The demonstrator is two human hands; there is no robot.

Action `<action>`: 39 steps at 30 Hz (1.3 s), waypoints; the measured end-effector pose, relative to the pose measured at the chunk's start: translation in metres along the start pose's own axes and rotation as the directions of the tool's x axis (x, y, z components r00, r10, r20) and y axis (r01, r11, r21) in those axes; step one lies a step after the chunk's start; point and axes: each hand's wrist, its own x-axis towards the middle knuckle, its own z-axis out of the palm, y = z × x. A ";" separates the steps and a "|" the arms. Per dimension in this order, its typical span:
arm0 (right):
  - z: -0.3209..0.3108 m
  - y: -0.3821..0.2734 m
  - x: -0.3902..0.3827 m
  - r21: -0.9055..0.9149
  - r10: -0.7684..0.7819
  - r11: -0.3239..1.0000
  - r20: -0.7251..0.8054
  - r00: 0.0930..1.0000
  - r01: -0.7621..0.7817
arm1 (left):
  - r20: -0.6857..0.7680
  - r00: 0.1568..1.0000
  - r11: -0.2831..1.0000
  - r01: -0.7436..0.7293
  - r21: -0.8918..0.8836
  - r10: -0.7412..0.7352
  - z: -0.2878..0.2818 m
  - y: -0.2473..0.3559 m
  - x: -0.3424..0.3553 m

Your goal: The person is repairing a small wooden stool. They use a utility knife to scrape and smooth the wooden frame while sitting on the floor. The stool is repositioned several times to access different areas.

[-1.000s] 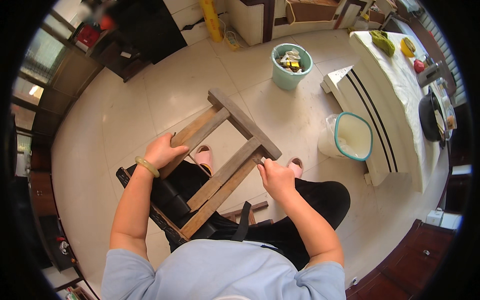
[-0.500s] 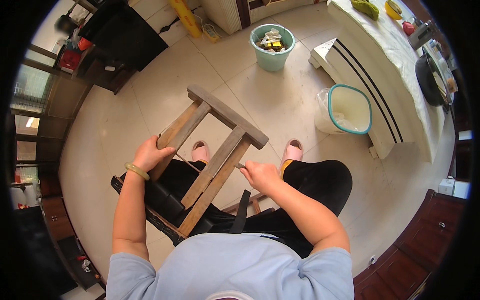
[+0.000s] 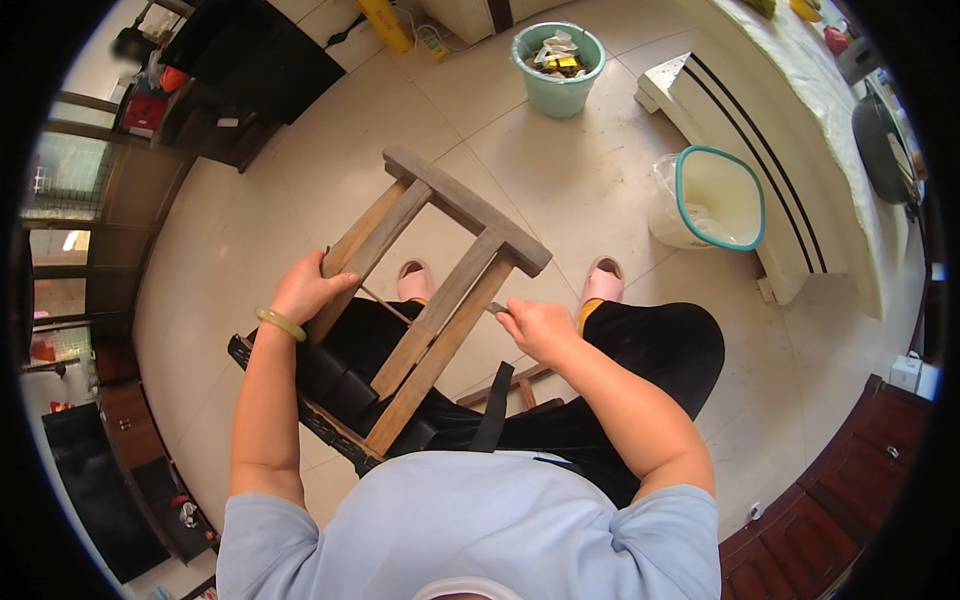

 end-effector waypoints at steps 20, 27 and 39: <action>-0.004 -0.003 0.005 0.093 0.091 0.991 0.060 0.994 -0.096 | 0.043 0.999 0.998 -0.015 -0.065 0.017 0.007 -0.025 0.013; -0.004 -0.003 0.006 0.100 0.090 0.990 0.056 0.994 -0.095 | 0.051 0.999 0.996 0.007 -0.091 -0.002 0.003 -0.019 0.009; -0.003 -0.005 0.007 0.109 0.087 0.990 0.049 0.995 -0.092 | 0.048 0.999 0.988 0.005 -0.154 0.002 0.002 -0.019 0.009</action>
